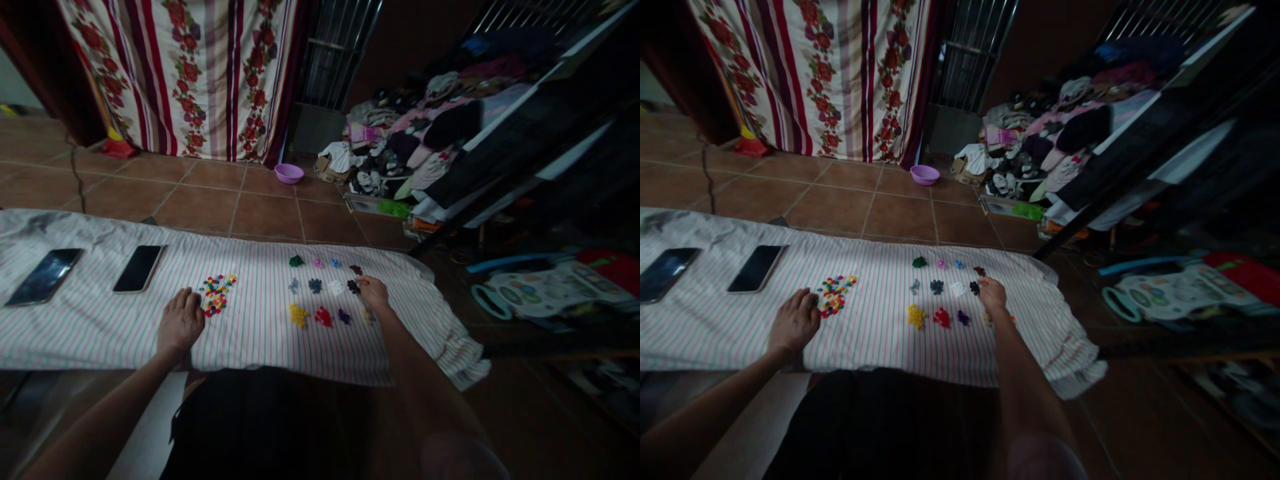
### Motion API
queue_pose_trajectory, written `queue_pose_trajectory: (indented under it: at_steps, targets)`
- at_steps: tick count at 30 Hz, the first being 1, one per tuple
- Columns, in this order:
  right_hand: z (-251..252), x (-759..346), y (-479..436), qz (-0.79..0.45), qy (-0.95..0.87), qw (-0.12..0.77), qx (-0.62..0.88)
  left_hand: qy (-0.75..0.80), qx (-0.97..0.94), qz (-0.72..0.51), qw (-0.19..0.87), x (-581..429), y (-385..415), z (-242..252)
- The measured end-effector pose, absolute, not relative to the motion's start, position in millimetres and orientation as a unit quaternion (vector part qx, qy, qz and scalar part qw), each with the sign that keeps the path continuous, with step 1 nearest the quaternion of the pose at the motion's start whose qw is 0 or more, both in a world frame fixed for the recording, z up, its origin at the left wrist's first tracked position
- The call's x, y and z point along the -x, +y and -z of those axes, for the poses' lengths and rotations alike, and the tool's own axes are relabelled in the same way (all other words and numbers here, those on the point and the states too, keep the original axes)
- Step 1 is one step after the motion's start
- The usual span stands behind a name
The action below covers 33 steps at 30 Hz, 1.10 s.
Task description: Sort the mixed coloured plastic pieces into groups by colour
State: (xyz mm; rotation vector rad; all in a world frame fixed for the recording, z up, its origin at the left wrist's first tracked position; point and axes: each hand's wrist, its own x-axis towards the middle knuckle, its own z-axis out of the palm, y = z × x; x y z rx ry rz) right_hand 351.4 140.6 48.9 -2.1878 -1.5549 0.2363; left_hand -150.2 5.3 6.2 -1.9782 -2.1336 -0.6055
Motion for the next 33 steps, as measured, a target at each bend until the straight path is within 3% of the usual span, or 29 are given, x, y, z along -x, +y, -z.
queue_pose_trajectory:
  at_steps: [7,12,18,25,33]
  targets:
    - [-64,-321,144,-0.078,-0.594,0.226,0.768,-0.72,0.659,0.202,0.079,149,6,-9]
    - [-64,-262,139,-0.078,-0.683,0.294,0.664,-0.716,0.661,0.21,0.079,150,8,-4]
    - [-46,-158,102,-0.165,-0.774,0.337,0.51,-0.715,0.661,0.209,0.085,150,7,-4]
    - [-20,-66,68,-0.236,-0.823,0.271,0.439,-0.717,0.661,0.201,0.09,149,7,-5]
    - [-47,-7,78,-0.225,-0.844,0.186,0.449,-0.721,0.659,0.198,0.082,149,8,-5]
